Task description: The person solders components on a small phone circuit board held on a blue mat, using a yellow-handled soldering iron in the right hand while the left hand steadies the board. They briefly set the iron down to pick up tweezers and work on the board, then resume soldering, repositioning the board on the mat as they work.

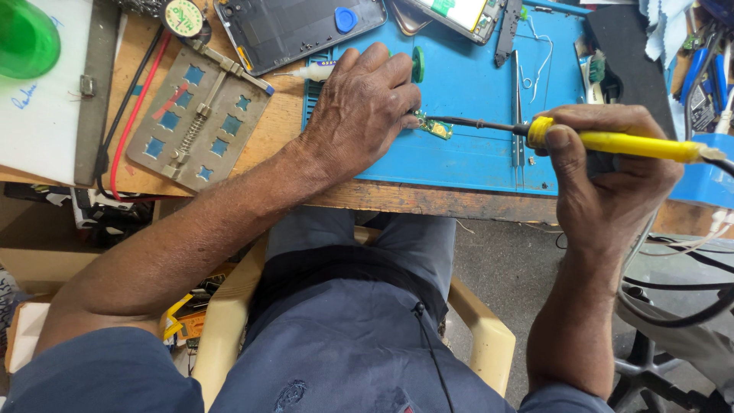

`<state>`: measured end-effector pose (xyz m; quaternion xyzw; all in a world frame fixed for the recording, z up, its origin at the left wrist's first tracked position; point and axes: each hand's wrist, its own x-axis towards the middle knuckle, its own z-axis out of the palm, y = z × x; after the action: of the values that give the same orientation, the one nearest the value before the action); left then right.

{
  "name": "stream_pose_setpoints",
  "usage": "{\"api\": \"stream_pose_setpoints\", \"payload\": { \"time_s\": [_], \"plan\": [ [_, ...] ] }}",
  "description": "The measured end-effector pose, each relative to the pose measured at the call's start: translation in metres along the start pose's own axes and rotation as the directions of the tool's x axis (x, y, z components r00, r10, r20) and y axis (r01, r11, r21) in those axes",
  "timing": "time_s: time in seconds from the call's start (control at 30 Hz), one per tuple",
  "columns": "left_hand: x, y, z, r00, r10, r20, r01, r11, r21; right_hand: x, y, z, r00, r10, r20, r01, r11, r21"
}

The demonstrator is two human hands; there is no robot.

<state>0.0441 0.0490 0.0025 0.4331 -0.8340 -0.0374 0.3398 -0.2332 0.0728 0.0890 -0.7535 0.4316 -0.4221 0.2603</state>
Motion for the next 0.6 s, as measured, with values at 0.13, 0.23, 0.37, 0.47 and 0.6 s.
{"api": "stream_pose_setpoints", "payload": {
  "time_s": [0.13,0.23,0.37,0.47,0.6],
  "plan": [
    [0.0,0.0,0.0,1.0,0.007,-0.011,-0.007,1.0,0.025,0.001,0.001,-0.003,1.0,-0.027,0.003,0.027,0.999,0.047],
    [0.0,0.0,0.002,1.0,0.002,-0.013,-0.002,1.0,0.005,0.0,0.004,-0.002,0.999,-0.049,0.013,0.049,0.998,0.025],
    [0.001,0.001,0.001,1.0,0.002,-0.002,-0.002,1.0,0.005,-0.003,0.006,-0.004,1.0,-0.027,0.014,0.027,0.999,-0.027],
    [0.0,0.0,-0.001,1.0,0.009,-0.005,-0.009,1.0,0.025,-0.004,0.009,-0.005,0.999,-0.041,0.003,0.041,0.999,-0.014],
    [0.0,0.0,0.001,1.0,0.006,-0.019,-0.005,1.0,0.021,-0.002,0.011,-0.005,0.998,-0.062,0.008,0.062,0.997,0.036]
  ]
}}
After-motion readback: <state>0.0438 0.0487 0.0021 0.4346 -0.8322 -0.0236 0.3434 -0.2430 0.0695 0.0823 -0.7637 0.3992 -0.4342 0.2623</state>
